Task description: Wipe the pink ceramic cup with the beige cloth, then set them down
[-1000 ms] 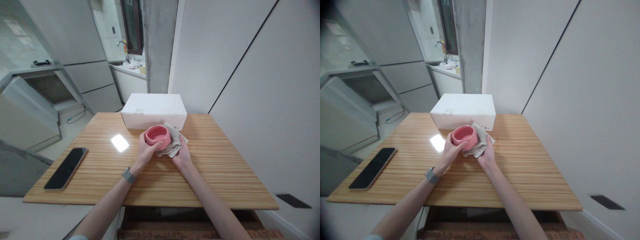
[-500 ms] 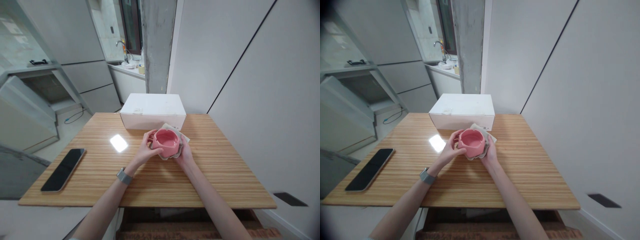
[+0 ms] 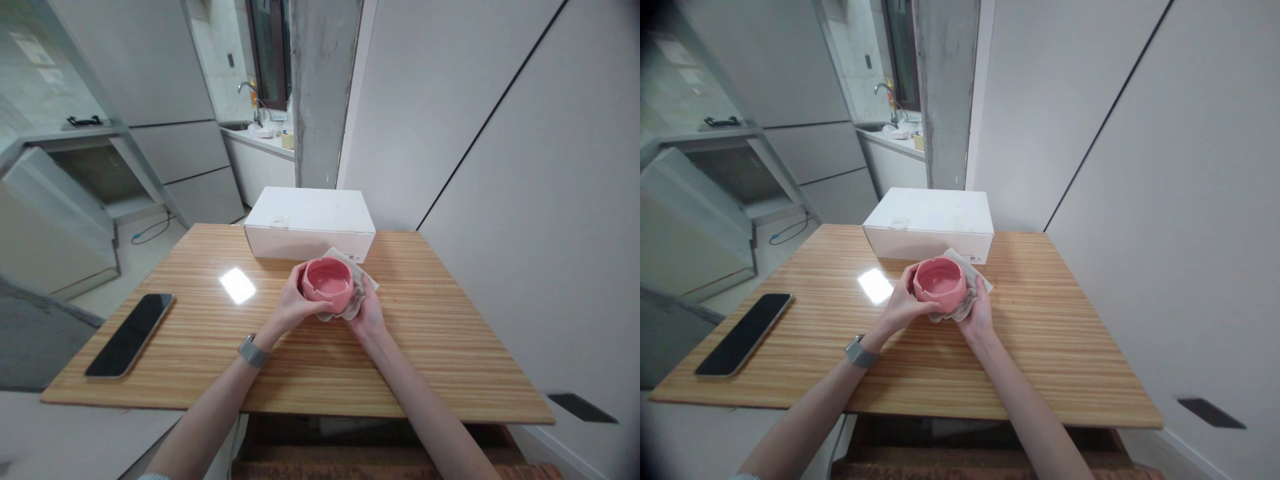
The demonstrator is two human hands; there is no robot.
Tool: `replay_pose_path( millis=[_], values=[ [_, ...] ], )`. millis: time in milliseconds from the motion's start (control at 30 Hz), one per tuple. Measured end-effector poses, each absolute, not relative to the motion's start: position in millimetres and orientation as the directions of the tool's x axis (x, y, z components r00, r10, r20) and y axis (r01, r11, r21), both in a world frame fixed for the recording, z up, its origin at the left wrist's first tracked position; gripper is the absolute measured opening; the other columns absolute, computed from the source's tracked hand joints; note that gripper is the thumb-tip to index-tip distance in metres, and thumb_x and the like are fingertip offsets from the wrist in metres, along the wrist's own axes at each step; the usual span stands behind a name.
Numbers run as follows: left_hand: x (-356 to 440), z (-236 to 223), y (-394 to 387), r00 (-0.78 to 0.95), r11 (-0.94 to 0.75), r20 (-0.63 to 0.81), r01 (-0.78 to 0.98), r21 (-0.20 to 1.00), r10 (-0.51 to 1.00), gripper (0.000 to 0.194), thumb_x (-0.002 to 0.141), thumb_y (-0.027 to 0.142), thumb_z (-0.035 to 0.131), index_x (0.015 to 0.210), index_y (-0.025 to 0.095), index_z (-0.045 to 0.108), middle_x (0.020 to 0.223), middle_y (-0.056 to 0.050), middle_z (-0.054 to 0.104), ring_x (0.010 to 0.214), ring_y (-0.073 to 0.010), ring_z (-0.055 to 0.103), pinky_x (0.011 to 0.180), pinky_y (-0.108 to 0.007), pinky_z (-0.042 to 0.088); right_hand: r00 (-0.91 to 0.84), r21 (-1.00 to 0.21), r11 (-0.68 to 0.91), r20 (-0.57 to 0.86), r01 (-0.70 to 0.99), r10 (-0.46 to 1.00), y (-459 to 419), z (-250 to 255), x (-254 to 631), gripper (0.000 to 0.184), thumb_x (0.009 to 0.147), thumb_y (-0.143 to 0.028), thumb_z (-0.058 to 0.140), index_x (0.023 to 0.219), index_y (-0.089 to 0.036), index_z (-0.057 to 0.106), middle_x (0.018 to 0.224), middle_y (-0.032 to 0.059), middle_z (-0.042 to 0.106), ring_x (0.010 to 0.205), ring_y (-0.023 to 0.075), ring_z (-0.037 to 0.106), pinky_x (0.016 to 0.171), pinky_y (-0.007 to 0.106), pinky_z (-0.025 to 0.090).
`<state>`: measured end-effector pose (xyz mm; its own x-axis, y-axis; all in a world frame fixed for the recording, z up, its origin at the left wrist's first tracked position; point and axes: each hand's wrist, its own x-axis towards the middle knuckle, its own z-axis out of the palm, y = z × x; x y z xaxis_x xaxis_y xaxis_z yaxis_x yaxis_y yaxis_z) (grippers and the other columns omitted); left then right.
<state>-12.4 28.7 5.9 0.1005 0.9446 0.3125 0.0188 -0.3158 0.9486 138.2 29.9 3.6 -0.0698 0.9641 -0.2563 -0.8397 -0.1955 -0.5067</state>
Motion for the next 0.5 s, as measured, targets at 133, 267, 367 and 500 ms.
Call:
replay_pose_path(
  millis=[133,267,367,500],
  values=[
    [-11,3,27,-0.026,-0.358,0.361,0.078,0.931,0.932,0.096,0.046,0.033,0.088,0.129,0.020,0.041,0.131,-0.012,0.052,0.120,-0.0280,0.051,0.104,-0.044,0.040,-0.084,-0.502,-0.199,-0.241,-0.842,0.967,23,9,133,0.046,0.097,-0.039,0.026,0.104,-0.017,0.066,0.098,0.0051,0.074,0.090,0.0143,0.070,0.082,0.027,0.056],
    [-9,0,25,-0.005,-0.374,0.375,0.081,0.924,0.927,0.101,0.055,0.033,0.085,0.139,0.022,0.030,0.141,-0.012,0.042,0.131,-0.0273,0.041,0.111,-0.043,0.032,-0.029,-0.512,-0.145,-0.228,-0.847,0.973,24,9,134,0.044,0.097,-0.037,0.028,0.107,-0.017,0.065,0.103,0.0035,0.073,0.094,0.0139,0.069,0.085,0.028,0.056],
    [-8,-4,25,0.097,-0.312,0.305,0.068,0.948,0.947,0.109,0.059,0.034,0.083,0.146,0.023,0.019,0.145,-0.012,0.037,0.136,-0.0274,0.034,0.114,-0.043,0.026,0.026,-0.520,-0.119,-0.264,-0.845,0.964,29,8,140,0.042,0.097,-0.037,0.030,0.107,-0.017,0.065,0.100,0.0033,0.074,0.095,0.0139,0.068,0.086,0.029,0.055],
    [-10,-4,25,0.115,-0.306,0.293,0.110,0.946,0.949,0.110,0.049,0.036,0.088,0.142,0.025,0.031,0.133,-0.010,0.045,0.125,-0.0296,0.045,0.107,-0.046,0.036,0.075,-0.547,-0.082,-0.258,-0.833,0.963,32,8,145,0.040,0.096,-0.038,0.032,0.107,-0.017,0.064,0.100,0.0032,0.073,0.095,0.0144,0.068,0.089,0.031,0.054]
  ],
)
